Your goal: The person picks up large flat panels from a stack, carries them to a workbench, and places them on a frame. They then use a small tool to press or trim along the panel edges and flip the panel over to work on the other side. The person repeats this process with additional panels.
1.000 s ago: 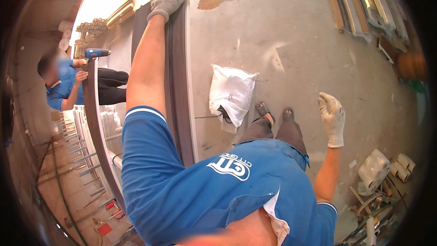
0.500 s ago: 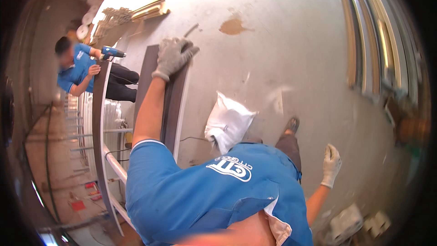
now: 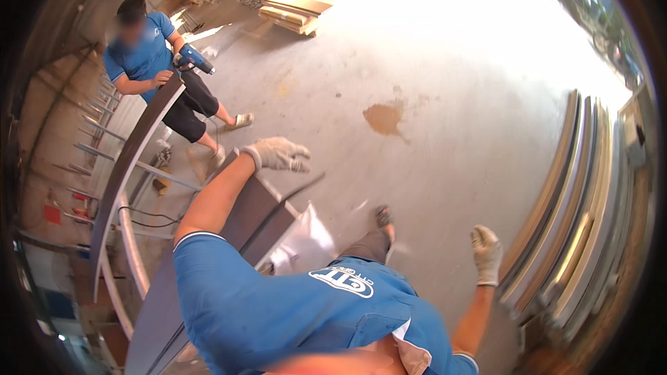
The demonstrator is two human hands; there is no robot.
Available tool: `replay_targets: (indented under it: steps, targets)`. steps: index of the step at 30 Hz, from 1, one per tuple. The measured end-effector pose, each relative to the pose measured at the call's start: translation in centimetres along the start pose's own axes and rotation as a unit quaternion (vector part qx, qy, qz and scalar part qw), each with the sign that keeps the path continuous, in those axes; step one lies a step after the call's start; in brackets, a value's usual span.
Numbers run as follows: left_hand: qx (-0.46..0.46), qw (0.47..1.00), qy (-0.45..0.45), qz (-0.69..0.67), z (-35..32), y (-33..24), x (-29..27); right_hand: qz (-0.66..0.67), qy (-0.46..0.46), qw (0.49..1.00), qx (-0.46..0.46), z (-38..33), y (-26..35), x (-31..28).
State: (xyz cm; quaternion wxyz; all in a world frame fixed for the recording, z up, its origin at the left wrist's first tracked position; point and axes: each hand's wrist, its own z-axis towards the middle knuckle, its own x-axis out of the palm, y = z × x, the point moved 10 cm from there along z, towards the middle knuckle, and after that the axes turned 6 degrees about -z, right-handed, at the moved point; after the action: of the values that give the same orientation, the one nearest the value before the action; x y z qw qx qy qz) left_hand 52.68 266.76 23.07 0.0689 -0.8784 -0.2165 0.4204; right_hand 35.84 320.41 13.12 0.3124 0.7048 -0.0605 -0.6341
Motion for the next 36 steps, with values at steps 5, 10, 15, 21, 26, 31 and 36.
replay_targets:
  steps: [5, 10, 15, 21, 26, 31, 36]
  targets:
    - [-0.097, 0.992, 0.080, 0.026, 6.3, 5.4, -1.9, 0.040, 0.146, 0.987, 0.057, 8.9, -6.1, 11.8]
    - [-0.116, 0.975, 0.166, 0.090, 15.4, 12.6, -3.3, -0.052, 0.217, 0.963, -0.153, 9.1, -15.0, 23.5]
    - [-0.198, 0.958, -0.052, -0.202, 27.1, 19.6, -5.9, -0.152, 0.335, 0.928, -0.055, 17.6, -22.7, 27.6]
    - [-0.253, 0.780, -0.160, -0.549, 33.7, 22.9, 3.9, -0.223, 0.266, 0.926, -0.147, 41.2, -14.0, 26.8]
    - [-0.437, 0.582, -0.093, -0.679, 30.1, 21.5, 13.1, -0.363, 0.235, 0.860, -0.272, 69.5, 3.6, 30.0]
    - [-0.388, 0.455, -0.206, -0.774, 32.9, 23.3, 14.5, -0.017, 0.253, 0.962, -0.106, 91.5, 28.8, 35.4]
    - [-0.358, 0.491, -0.225, -0.762, 38.7, 33.3, 11.6, 0.062, 0.281, 0.937, -0.198, 95.9, 51.9, 43.6]
